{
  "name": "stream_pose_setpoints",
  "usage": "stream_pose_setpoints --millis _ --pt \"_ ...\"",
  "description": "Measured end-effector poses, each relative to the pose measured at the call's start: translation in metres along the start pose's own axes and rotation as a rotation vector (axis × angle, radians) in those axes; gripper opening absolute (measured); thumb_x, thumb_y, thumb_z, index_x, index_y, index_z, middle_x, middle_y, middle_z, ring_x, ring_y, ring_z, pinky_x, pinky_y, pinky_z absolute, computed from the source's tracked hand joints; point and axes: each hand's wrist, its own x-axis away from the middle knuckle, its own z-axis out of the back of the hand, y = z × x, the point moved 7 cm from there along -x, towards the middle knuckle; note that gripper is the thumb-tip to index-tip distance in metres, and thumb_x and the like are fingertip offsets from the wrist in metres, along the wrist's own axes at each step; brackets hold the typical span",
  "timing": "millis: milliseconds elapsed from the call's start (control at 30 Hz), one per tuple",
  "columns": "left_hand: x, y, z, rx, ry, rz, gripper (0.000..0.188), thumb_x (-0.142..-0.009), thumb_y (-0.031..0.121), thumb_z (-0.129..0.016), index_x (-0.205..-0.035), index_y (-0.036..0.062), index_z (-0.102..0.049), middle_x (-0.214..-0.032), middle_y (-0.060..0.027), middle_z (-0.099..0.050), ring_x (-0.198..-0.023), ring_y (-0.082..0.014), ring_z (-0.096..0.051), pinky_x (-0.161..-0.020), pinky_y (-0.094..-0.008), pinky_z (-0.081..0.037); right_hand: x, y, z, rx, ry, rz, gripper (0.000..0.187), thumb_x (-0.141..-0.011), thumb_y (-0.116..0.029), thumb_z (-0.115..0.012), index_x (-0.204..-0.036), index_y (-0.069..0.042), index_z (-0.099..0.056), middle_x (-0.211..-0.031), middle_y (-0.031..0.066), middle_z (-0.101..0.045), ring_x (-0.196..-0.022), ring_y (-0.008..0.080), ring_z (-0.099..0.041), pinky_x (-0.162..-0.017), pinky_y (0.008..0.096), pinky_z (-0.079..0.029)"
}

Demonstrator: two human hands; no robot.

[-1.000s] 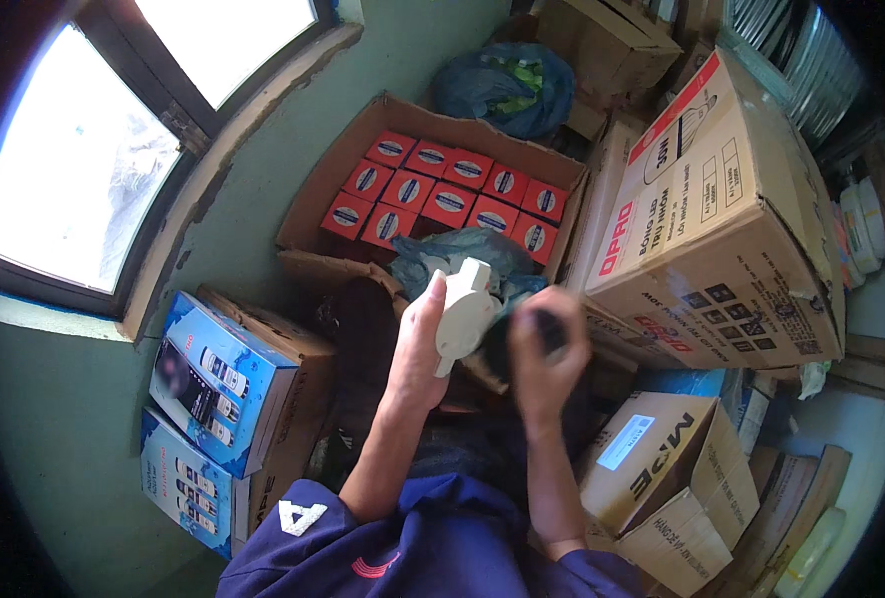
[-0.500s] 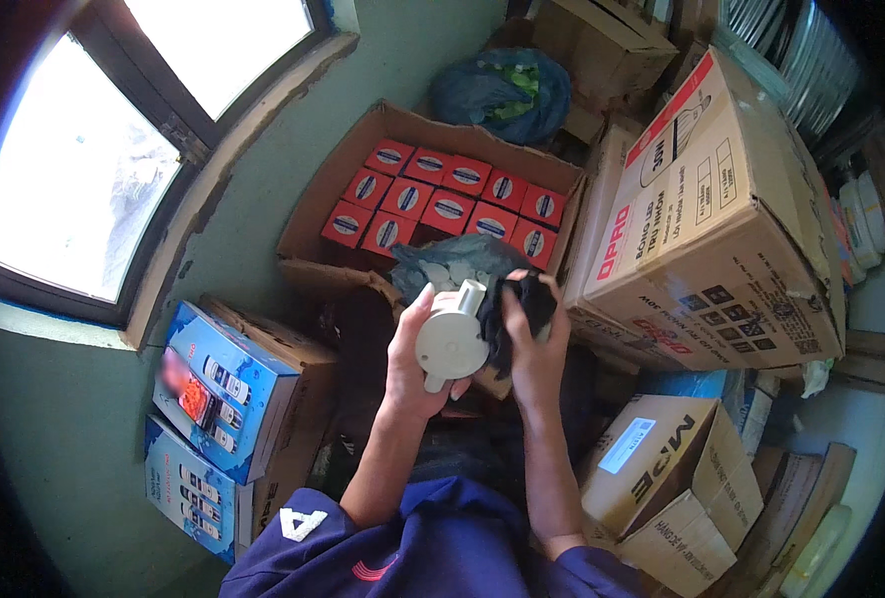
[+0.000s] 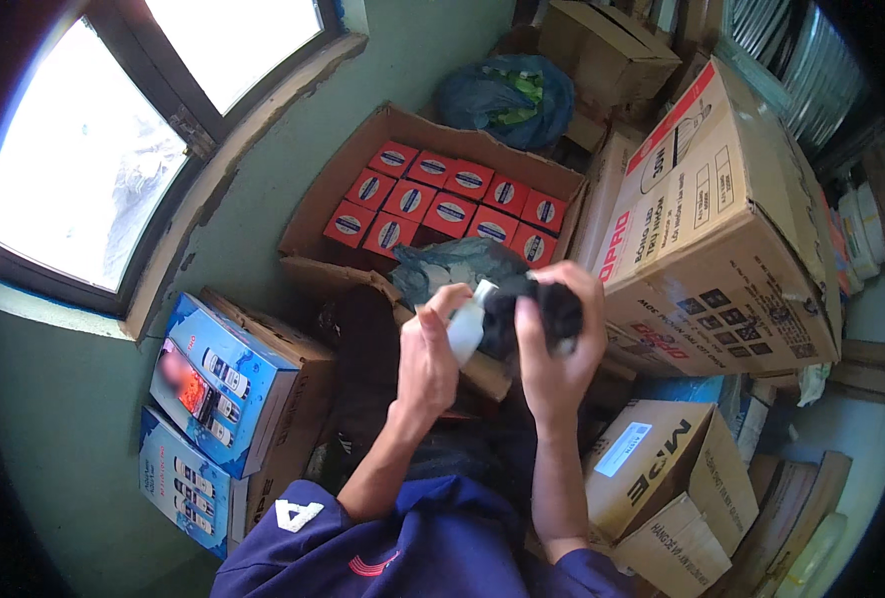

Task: Assembling LED light bulb components in a storage area.

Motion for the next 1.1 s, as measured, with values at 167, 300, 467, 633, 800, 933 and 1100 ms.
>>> stream_pose_setpoints --millis 167,300,467,633,800,933,1100 --pt "0.001 0.013 0.011 -0.019 0.118 -0.194 0.092 -0.094 0.068 -0.006 -0.109 -0.0053 -0.059 -0.098 -0.0221 -0.063 -0.088 -0.0329 -0.063 -0.077 -0.0404 -0.047 0.009 -0.034 -0.041 0.068 -0.449 0.357 0.028 -0.071 -0.009 -0.073 -0.095 -0.005 -0.062 -0.096 0.0125 -0.060 -0.091 0.0296 -0.059 -0.083 0.0388 -0.047" --pt "0.005 0.010 0.009 0.028 0.008 -0.162 0.089 -0.093 0.070 -0.012 -0.110 -0.0052 -0.058 -0.094 -0.0222 -0.062 -0.087 -0.0319 -0.063 -0.075 -0.0378 -0.047 0.000 -0.007 -0.032 0.005 -0.204 -0.045 0.025 -0.074 -0.007 -0.072 -0.095 -0.002 -0.060 -0.096 0.0115 -0.061 -0.089 0.0247 -0.061 -0.082 0.0348 -0.047" --pt "-0.002 -0.001 0.014 0.512 0.000 0.179 0.088 -0.086 0.081 -0.019 -0.108 0.0042 -0.055 -0.089 -0.0084 -0.062 -0.085 -0.0146 -0.058 -0.082 -0.0306 -0.048 0.020 -0.024 -0.023 -0.166 -0.240 0.268 0.022 -0.079 -0.004 -0.066 -0.101 -0.003 -0.061 -0.100 0.0131 -0.061 -0.093 0.0249 -0.060 -0.085 0.0354 -0.047" --pt "-0.009 0.006 0.005 1.165 -0.028 0.378 0.070 -0.089 0.070 -0.035 -0.102 0.0045 -0.055 -0.089 -0.0145 -0.063 -0.092 -0.0269 -0.063 -0.063 -0.0299 -0.054 0.043 0.053 0.009 -0.435 0.430 -0.648 0.020 -0.090 -0.013 -0.062 -0.106 -0.002 -0.058 -0.103 0.0039 -0.059 -0.098 0.0132 -0.054 -0.090 0.0308 -0.043" --pt "-0.008 0.020 -0.010 1.332 -0.159 0.266 0.047 -0.092 0.039 -0.046 -0.108 -0.0033 -0.058 -0.135 -0.0264 -0.049 -0.128 -0.0285 -0.047 -0.106 -0.0386 -0.038 0.050 0.027 -0.031 -0.500 -0.017 -0.439 0.020 -0.092 -0.014 -0.063 -0.108 -0.004 -0.056 -0.101 0.0040 -0.059 -0.095 0.0111 -0.054 -0.087 0.0263 -0.042" --pt "-0.008 0.019 -0.002 1.244 -0.080 0.169 0.054 -0.093 0.041 -0.043 -0.116 -0.0070 -0.055 -0.132 -0.0264 -0.052 -0.126 -0.0320 -0.049 -0.105 -0.0377 -0.038 0.058 0.013 -0.042 -0.388 -0.132 -0.298 0.021 -0.094 -0.015 -0.061 -0.111 -0.005 -0.055 -0.102 0.0038 -0.059 -0.094 0.0087 -0.054 -0.085 0.0240 -0.042" --pt "-0.006 0.014 -0.015 1.354 -0.140 0.190 0.051 -0.093 0.042 -0.046 -0.109 -0.0055 -0.058 -0.134 -0.0262 -0.050 -0.125 -0.0354 -0.050 -0.099 -0.0393 -0.044 0.064 0.044 -0.031 -0.715 0.215 -0.673 0.023 -0.089 -0.011 -0.065 -0.108 -0.003 -0.056 -0.104 0.0046 -0.060 -0.097 0.0122 -0.055 -0.088 0.0270 -0.043"
